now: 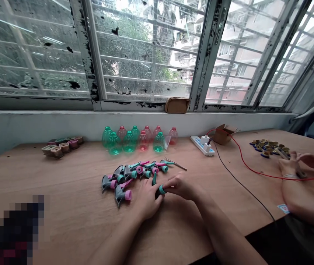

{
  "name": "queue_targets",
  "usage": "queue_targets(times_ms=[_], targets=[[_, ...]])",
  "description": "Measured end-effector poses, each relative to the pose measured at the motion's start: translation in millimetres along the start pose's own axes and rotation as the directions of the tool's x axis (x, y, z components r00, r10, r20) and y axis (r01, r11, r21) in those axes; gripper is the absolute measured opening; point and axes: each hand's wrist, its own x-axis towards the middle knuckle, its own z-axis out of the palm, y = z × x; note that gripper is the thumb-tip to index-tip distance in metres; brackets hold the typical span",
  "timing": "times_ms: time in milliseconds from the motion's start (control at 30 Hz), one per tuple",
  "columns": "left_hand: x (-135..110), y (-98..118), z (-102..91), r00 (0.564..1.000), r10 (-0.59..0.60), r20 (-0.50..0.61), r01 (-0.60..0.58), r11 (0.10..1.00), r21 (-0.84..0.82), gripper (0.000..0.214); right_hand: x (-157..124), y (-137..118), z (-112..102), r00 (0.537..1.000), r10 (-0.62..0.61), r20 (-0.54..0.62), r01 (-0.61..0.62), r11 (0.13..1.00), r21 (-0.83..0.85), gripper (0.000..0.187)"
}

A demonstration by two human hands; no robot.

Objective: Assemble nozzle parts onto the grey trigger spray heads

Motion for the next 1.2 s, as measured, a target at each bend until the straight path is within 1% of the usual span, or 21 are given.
queue_targets(times_ms=[100, 267, 333, 433, 467, 533, 567, 633, 700, 767, 833, 867, 900, 933, 967, 1000, 1033, 1067, 1133, 1200], targets=[[0.5, -1.1, 0.3, 1.0, 0.013, 0.006, -0.013, 1.0, -0.027, 0.029, 0.8, 0.1, -0.8, 0.999, -0.011, 0.046, 0.01, 1.0, 0.022, 0.012], [1.5, -2.3, -0.4, 1.0, 0.0, 0.026, 0.001, 0.999, -0.037, 0.029, 2.8, -1.0, -1.4, 0.998, 0.003, 0.059, -0.004, 1.0, 0.018, 0.012], [1.3, -2.3, 0.0, 1.0, -0.001, 0.027, 0.002, 0.999, -0.039, 0.03, 3.5, -2.5, -0.6, 1.0, 0.002, 0.013, -0.003, 1.0, 0.024, 0.012], [0.8, -2.7, 2.6, 1.0, 0.023, 0.005, -0.023, 0.998, -0.052, 0.034, 4.4, -5.2, 1.2, 0.997, 0.041, -0.062, -0.037, 0.997, 0.063, 0.015], [0.6, -2.9, 3.8, 1.0, 0.029, 0.001, -0.029, 0.998, -0.059, 0.036, 4.6, -5.7, 1.8, 0.997, 0.052, -0.056, -0.048, 0.996, 0.08, 0.02], [0.4, -3.4, 6.1, 1.0, 0.021, 0.002, -0.021, 0.997, -0.073, 0.041, 4.6, -5.2, 3.0, 0.998, 0.061, 0.001, -0.061, 0.992, 0.114, 0.03], [0.4, -3.6, 6.8, 1.0, 0.01, -0.001, -0.01, 0.997, -0.081, 0.044, 4.2, -3.7, 3.6, 0.997, 0.066, 0.028, -0.069, 0.989, 0.129, 0.031], [0.5, -3.4, 6.9, 1.0, 0.002, -0.029, -0.005, 0.994, -0.109, 0.045, 2.6, 1.6, 4.5, 0.994, 0.101, 0.047, -0.107, 0.982, 0.153, 0.029], [0.8, -2.5, 4.5, 0.996, 0.019, -0.09, -0.033, 0.988, -0.149, 0.039, 0.2, 9.4, 5.0, 0.988, 0.156, 0.017, -0.156, 0.972, 0.177, 0.026], [1.0, -0.7, -0.1, 0.983, 0.028, -0.181, -0.06, 0.983, -0.175, 0.034, -1.3, 17.6, 4.7, 0.976, 0.213, -0.04, -0.2, 0.955, 0.219, 0.024], [0.8, 1.5, -5.7, 0.969, 0.036, -0.243, -0.08, 0.982, -0.173, 0.031, 0.4, 24.2, 3.7, 0.95, 0.287, -0.125, -0.236, 0.918, 0.319, 0.027], [0.3, 2.7, -8.3, 0.969, 0.049, -0.242, -0.09, 0.982, -0.164, 0.027, 3.0, 26.6, 3.2, 0.926, 0.335, -0.176, -0.248, 0.889, 0.386, 0.03], [-0.2, 3.8, -10.5, 0.975, 0.066, -0.211, -0.1, 0.983, -0.152, 0.021, 6.9, 28.4, 2.7, 0.892, 0.389, -0.229, -0.257, 0.855, 0.45, 0.033], [-0.9, 4.8, -12.1, 0.984, 0.085, -0.157, -0.107, 0.984, -0.14, 0.017, 12.1, 29.7, 2.4, 0.853, 0.442, -0.28, -0.262, 0.824, 0.503, 0.036], [-1.6, 5.5, -13.0, 0.991, 0.1, -0.093, -0.112, 0.985, -0.129, 0.016, 18.2, 30.5, 2.4, 0.814, 0.484, -0.321, -0.264, 0.801, 0.538, 0.038], [-2.3, 6.1, -13.3, 0.993, 0.11, -0.033, -0.114, 0.986, -0.12, 0.018, 25.0, 30.8, 3.1, 0.785, 0.511, -0.35, -0.268, 0.79, 0.551, 0.039], [-2.8, 6.4, -13.1, 0.993, 0.116, 0.014, -0.114, 0.987, -0.114, 0.019, 32.2, 30.7, 4.5, 0.771, 0.521, -0.365, -0.277, 0.792, 0.544, 0.039], [-3.1, 6.4, -12.6, 0.992, 0.12, 0.045, -0.114, 0.987, -0.111, 0.02, 39.3, 30.0, 6.7, 0.768, 0.521, -0.373, -0.291, 0.802, 0.521, 0.038], [-3.4, 5.5, -11.0, 0.989, 0.129, 0.068, -0.121, 0.987, -0.108, 0.02, 51.9, 27.3, 13.7, 0.773, 0.51, -0.376, -0.34, 0.835, 0.433, 0.036], [-3.2, 3.9, -9.7, 0.987, 0.142, 0.071, -0.134, 0.985, -0.106, 0.019, 60.4, 22.9, 22.8, 0.781, 0.494, -0.382, -0.4, 0.866, 0.302, 0.033]])
